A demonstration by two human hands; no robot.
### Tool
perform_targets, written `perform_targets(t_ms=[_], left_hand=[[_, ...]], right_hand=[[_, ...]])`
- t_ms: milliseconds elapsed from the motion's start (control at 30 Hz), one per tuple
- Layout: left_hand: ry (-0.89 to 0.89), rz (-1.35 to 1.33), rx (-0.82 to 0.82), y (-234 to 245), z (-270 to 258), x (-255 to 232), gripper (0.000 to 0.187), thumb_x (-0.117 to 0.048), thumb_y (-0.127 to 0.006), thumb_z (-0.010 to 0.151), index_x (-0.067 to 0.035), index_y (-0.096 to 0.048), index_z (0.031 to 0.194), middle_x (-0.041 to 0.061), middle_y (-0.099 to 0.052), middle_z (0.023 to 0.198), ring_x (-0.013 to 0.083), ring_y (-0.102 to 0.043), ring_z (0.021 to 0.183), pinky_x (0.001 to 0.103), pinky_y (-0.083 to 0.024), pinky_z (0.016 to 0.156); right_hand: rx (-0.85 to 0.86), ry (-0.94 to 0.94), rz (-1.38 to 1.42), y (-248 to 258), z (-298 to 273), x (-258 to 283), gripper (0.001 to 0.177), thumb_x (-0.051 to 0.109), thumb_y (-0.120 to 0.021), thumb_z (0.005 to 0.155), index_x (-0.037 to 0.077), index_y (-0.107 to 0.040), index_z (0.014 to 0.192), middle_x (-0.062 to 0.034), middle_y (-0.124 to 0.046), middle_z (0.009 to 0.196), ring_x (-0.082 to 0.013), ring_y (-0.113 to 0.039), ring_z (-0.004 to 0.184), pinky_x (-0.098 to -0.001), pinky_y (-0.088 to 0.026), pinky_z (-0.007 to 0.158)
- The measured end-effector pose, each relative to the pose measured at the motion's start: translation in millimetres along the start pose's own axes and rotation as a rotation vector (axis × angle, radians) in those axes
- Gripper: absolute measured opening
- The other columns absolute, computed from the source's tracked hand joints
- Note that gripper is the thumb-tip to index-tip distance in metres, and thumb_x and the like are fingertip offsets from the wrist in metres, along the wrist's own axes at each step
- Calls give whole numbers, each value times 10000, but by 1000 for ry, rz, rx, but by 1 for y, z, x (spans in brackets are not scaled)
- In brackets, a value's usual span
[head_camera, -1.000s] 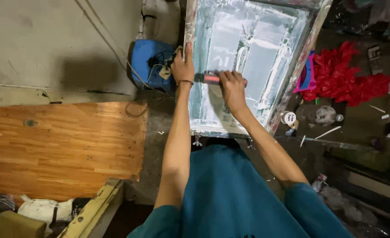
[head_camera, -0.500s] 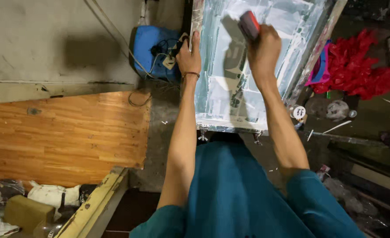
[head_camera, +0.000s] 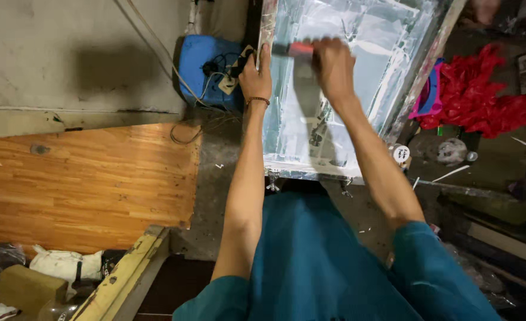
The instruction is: The person uses a putty knife to spread a white compound over a rectangular frame resting on a workbench. The person repeatedly scrapes and smooths the compound across the surface, working in sections to cover the frame evenly.
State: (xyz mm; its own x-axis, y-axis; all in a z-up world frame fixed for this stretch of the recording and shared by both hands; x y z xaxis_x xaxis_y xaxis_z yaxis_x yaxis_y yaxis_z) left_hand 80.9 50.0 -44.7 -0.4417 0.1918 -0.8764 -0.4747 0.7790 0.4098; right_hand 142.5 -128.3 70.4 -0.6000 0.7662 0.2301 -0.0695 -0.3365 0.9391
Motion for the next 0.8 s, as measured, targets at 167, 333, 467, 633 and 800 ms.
perform_targets(t_ms=[167, 333, 467, 633, 800], left_hand=[[28, 25, 20, -2, 4, 1, 811, -760, -339, 848, -74, -726, 1042, 276, -751, 1053, 538, -658, 1021, 570, -485, 853], [43, 28, 6, -18, 23, 22, 862, -763, -357, 850, -54, -743, 1152, 258, -751, 1122, 512, -670, 1071, 567, -511, 883], [152, 67, 45, -33, 33, 47, 910, -811, -314, 795, -91, -772, 1112, 236, -772, 1011, 482, -707, 976, 550, -540, 809], [125, 112, 35, -43, 45, 63, 919, -814, -283, 798, -121, -790, 1126, 241, -776, 1018, 503, -705, 966, 584, -539, 800], [97, 108, 11, -39, 37, 64, 884, -813, -364, 921, -55, -757, 1149, 339, -728, 1096, 522, -702, 1057, 617, -554, 943]], right_hand=[[-34, 20, 86, 2, 25, -24, 216, -99, -718, 734, 27, -600, 863, -150, -587, 812, -361, -535, 751, -457, -372, 578], [-71, 20, -45, -46, 30, -35, 127, -77, -675, 804, 28, -628, 860, -173, -640, 796, -399, -586, 717, -493, -373, 537], [30, -20, -45, -98, 26, -55, 168, -87, -613, 778, 55, -565, 853, -141, -612, 804, -365, -550, 748, -466, -400, 593], [88, -57, -70, -122, -32, -38, 138, -32, -578, 833, 91, -640, 830, -153, -653, 705, -348, -629, 602, -481, -433, 518], [255, -189, 130, -144, -140, -15, 146, 66, -740, 853, 97, -735, 996, -143, -729, 913, -345, -724, 917, -458, -575, 815]])
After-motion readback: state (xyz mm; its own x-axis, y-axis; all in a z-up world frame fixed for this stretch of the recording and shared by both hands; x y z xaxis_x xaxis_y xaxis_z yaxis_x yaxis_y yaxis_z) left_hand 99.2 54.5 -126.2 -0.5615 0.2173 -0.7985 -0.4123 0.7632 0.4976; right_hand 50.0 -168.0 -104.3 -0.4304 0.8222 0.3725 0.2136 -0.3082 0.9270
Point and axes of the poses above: each hand's wrist, its own z-axis towards the middle knuckle, its own y-axis out of the back of the hand, x = y × z, the point moved 9 cm from there along z, towards the middle knuckle
